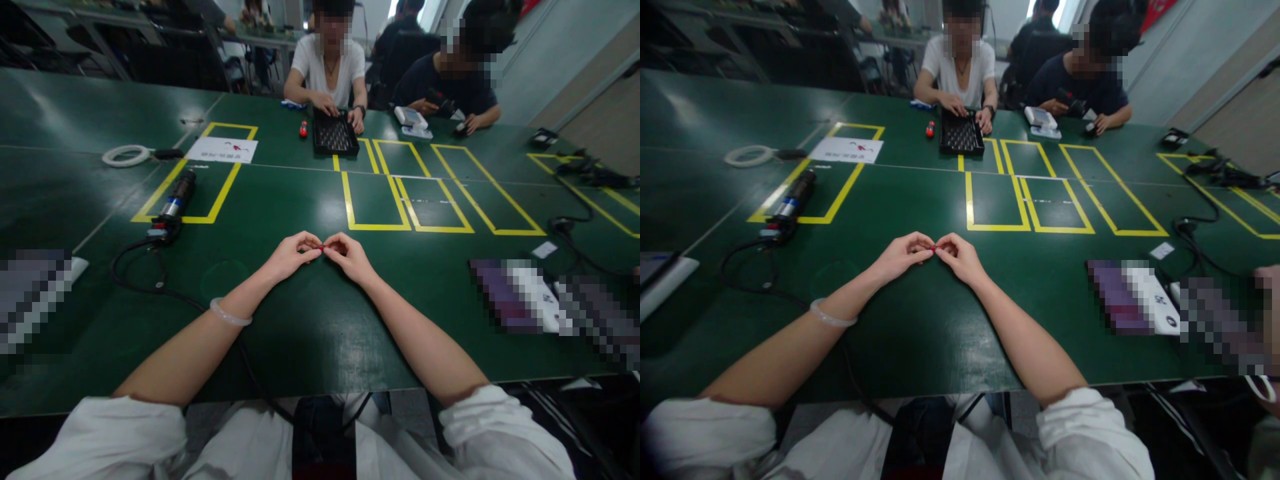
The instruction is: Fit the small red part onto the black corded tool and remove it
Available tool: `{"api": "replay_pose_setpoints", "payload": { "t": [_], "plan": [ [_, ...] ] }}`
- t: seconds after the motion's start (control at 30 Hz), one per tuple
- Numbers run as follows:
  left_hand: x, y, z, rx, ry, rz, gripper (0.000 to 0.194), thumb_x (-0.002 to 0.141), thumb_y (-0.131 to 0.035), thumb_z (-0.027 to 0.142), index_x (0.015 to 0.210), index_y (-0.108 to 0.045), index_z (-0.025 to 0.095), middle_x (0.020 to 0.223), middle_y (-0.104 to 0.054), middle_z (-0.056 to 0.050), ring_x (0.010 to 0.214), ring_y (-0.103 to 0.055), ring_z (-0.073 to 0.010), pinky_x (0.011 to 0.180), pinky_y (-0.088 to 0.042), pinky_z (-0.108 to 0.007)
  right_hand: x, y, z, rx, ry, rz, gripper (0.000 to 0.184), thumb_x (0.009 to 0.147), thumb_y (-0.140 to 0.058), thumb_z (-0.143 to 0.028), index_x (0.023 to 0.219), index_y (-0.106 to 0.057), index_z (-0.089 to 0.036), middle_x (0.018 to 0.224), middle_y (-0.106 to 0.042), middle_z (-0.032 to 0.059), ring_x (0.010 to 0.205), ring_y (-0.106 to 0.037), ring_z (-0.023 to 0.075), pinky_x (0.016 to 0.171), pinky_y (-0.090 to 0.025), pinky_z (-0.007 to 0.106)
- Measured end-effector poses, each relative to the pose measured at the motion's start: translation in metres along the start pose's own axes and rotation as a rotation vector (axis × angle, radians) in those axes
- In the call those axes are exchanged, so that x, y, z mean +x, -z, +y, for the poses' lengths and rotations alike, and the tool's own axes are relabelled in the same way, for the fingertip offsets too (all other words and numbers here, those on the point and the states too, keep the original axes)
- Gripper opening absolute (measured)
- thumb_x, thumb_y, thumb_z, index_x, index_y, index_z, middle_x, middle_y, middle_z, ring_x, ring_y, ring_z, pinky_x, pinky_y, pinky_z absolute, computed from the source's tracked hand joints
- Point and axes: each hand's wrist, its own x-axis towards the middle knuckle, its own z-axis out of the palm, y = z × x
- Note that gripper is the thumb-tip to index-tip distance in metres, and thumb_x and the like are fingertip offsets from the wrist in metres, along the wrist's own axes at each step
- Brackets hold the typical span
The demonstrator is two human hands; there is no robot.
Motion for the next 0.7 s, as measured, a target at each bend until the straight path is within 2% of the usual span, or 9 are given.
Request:
{"api": "replay_pose_setpoints", "payload": {
  "t": [0.2, 0.33, 0.57, 0.7],
  "plan": [
    [0.003, 0.001, -0.0077, -0.001, -0.008, 0.0, 0.032, 0.077, -0.07, 0.036, 0.098, -0.063, 0.012, 0.093, -0.066, -0.008, 0.081, -0.062, -0.0162, 0.068, -0.049, -0.028, -0.0004, -0.0008, 0.0007, -0.027, 0.031, 0.006, 0.021, 0.079, -0.067, -0.032, 0.095, -0.06, -0.019, 0.084, -0.064, 0.001, 0.069, -0.056, 0.0125, 0.063, -0.044, 0.027],
    [0.0019, 0.0005, -0.0047, 0.004, -0.022, 0.01, 0.03, 0.075, -0.07, 0.032, 0.097, -0.061, 0.013, 0.095, -0.066, -0.008, 0.082, -0.062, -0.0157, 0.071, -0.049, -0.029, -0.0007, -0.0007, 0.0013, -0.058, 0.032, 0.006, 0.023, 0.078, -0.067, -0.028, 0.098, -0.061, -0.019, 0.086, -0.065, 0.0016, 0.071, -0.057, 0.0133, 0.065, -0.045, 0.027],
    [0.0005, 0.0002, -0.0012, 0.037, -0.024, 0.012, 0.03, 0.075, -0.069, 0.031, 0.098, -0.06, 0.013, 0.101, -0.066, -0.008, 0.087, -0.064, -0.0166, 0.078, -0.05, -0.031, -0.0011, -0.0003, 0.0023, -0.11, 0.034, -0.007, 0.02, 0.08, -0.068, -0.031, 0.096, -0.062, -0.02, 0.084, -0.064, 0.0013, 0.071, -0.057, 0.0135, 0.066, -0.045, 0.028],
    [0.0004, -0.001, -0.0014, 0.021, -0.018, -0.008, 0.038, 0.077, -0.069, 0.036, 0.105, -0.059, 0.013, 0.104, -0.066, -0.011, 0.089, -0.064, -0.0182, 0.076, -0.051, -0.031, -0.0008, -0.0004, 0.0035, -0.103, 0.031, -0.013, 0.019, 0.081, -0.067, -0.032, 0.094, -0.062, -0.02, 0.086, -0.065, 0.0016, 0.071, -0.056, 0.0131, 0.066, -0.045, 0.028]
  ]
}}
